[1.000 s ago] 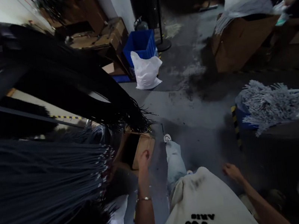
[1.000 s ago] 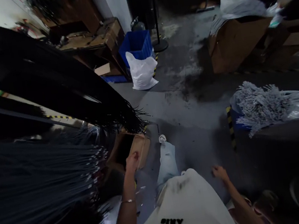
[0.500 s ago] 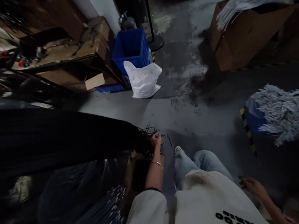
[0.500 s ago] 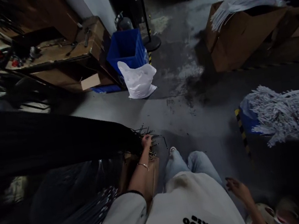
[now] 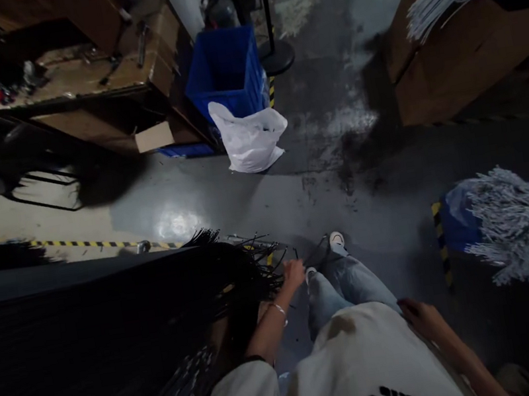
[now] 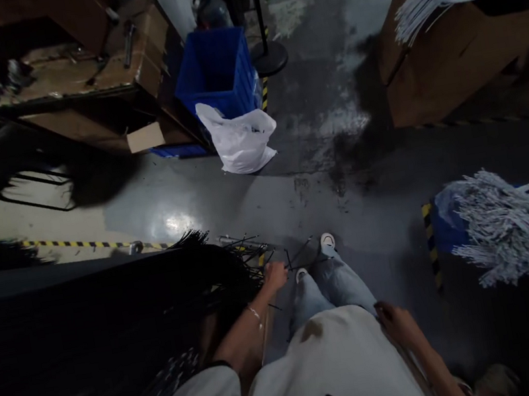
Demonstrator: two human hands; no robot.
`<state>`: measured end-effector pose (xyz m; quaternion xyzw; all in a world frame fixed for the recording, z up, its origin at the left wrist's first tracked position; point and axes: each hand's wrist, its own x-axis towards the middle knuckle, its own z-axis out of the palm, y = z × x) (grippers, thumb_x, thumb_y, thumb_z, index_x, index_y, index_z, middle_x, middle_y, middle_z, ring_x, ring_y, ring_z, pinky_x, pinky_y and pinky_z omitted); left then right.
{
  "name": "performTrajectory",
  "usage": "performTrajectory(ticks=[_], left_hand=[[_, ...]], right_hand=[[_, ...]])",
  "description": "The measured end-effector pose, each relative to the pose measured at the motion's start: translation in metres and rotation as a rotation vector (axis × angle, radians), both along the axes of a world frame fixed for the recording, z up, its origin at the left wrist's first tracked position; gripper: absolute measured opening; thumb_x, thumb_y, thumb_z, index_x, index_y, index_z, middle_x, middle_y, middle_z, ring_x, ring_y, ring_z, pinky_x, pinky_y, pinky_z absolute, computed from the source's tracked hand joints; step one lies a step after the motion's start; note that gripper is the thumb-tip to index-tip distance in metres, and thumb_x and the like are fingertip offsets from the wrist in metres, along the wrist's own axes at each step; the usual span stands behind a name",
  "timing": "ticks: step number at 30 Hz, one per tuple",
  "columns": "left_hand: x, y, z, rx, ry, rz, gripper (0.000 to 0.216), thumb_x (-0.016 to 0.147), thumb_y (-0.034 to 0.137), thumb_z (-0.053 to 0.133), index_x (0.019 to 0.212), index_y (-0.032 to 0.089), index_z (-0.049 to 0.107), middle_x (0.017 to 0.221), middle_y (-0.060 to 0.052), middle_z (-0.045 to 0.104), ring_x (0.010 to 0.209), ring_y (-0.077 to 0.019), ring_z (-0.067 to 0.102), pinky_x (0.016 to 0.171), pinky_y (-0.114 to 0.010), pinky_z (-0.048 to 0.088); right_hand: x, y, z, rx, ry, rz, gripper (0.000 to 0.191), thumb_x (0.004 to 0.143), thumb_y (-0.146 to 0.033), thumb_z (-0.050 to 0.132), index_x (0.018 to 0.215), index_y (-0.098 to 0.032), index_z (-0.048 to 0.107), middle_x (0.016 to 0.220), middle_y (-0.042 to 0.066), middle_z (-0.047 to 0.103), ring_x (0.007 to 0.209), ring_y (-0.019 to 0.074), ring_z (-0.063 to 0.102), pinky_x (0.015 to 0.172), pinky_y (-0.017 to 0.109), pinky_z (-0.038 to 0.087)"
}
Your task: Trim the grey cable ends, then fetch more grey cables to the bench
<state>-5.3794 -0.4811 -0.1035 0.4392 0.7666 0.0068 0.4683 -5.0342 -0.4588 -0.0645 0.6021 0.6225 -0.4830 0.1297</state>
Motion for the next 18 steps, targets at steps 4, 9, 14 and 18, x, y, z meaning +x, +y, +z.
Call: performTrajectory(ticks=[4,9,14,18], left_hand=[[0.074,0.084,0.05,0.226,-0.206,0.001,0.02,0.083,0.024,0.053,0.099,0.014,0.061,0.094,-0.005,0.065,0.084,-0.0126,0.06,0.079,-0.029,0.048],[0.121,0.155,0.14,0.52,-0.346,-0.023,0.029,0.086,0.029,0.046,0.105,0.017,0.063,0.089,-0.005,0.068,0.074,-0.0124,0.06,0.069,-0.023,0.048],[0.113,0.165,0.196,0.724,-0.352,0.013,0.023,0.079,0.034,0.054,0.087,0.02,0.071,0.064,-0.002,0.064,0.055,-0.012,0.053,0.053,-0.023,0.042],[0.114,0.171,0.222,0.606,-0.451,0.005,0.024,0.077,0.036,0.056,0.086,0.018,0.07,0.065,-0.003,0.063,0.053,-0.0114,0.052,0.051,-0.023,0.042]], right_hand=[[-0.065,0.08,0.047,0.156,0.167,-0.091,0.041,0.074,-0.044,0.043,0.095,-0.016,0.064,0.091,0.011,0.068,0.078,0.0217,0.061,0.073,0.031,0.046],[-0.094,0.164,0.129,0.403,0.613,-0.669,0.049,0.076,-0.048,0.052,0.111,-0.013,0.054,0.089,0.006,0.062,0.06,0.0107,0.055,0.059,0.025,0.049],[-0.078,0.219,0.194,0.449,1.013,-0.861,0.031,0.077,-0.041,0.057,0.094,-0.015,0.061,0.07,-0.001,0.058,0.049,0.0046,0.047,0.046,0.018,0.039],[-0.069,0.23,0.215,0.433,1.175,-0.889,0.024,0.076,-0.037,0.06,0.071,-0.013,0.062,0.062,-0.001,0.056,0.042,0.003,0.043,0.038,0.017,0.033]])
